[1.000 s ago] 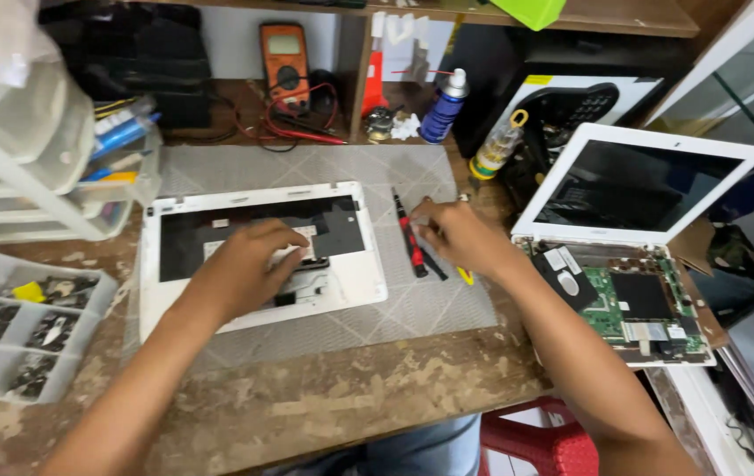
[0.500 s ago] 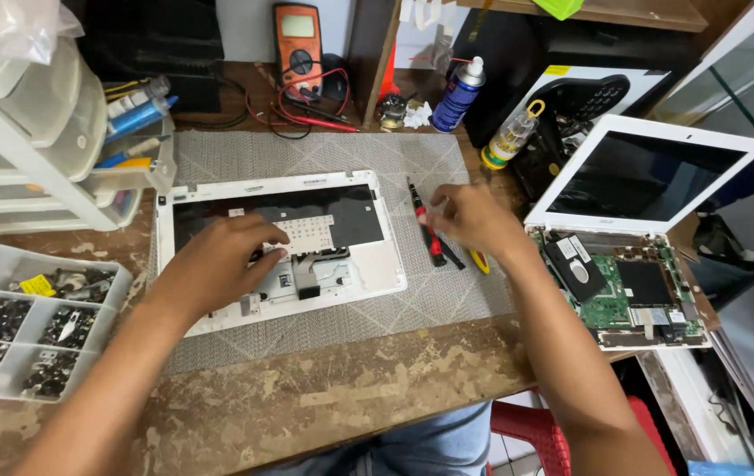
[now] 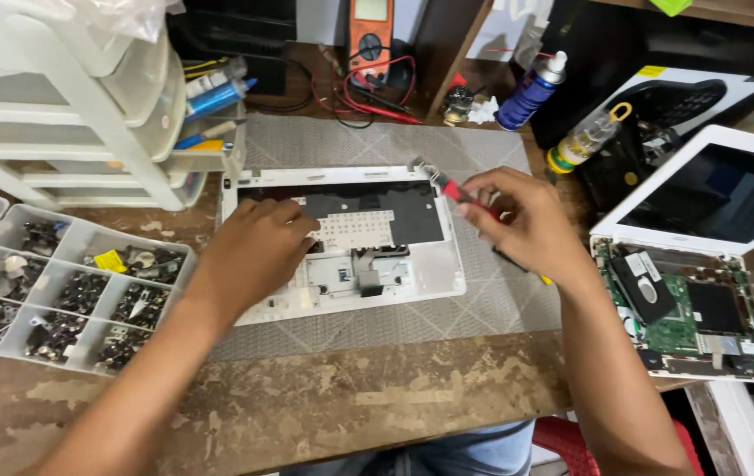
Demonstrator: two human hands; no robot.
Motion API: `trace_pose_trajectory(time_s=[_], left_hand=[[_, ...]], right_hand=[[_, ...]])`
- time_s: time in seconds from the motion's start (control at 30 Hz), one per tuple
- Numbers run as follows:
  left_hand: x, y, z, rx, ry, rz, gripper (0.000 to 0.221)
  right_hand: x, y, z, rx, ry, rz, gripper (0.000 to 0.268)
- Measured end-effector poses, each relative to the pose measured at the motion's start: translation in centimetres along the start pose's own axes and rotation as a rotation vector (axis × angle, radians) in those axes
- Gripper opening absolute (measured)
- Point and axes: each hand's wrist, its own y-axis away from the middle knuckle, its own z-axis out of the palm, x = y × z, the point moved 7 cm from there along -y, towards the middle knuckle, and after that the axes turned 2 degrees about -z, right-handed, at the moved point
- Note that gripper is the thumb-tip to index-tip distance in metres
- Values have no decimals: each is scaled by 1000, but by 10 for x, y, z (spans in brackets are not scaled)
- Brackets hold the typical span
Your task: The person works on a disassembled laptop, unscrewing the hard drive caddy bracket with a screwdriver and handling the hard drive. They lift the drive out of its bracket, reposition it, and continue driving screws on the laptop's bottom cover.
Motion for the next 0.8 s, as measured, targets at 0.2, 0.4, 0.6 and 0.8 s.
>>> trace_pose_trajectory(time_s=[0.2,0.4,0.6,0.8], left_hand=[[-4,10,-30,113,-112,-66,12],[-8,15,-16,13,35,13,9],[47,17,10,-105,225,217,52],[75,3,-7,78,522,318,67]], right_hand=[[-31,-8,26,22,-263,-252,30],[-17,-15,32,154,-524,-203,45],[36,-11,14,216,-667,-80,46],[115,5,6,127,-42,174,37]])
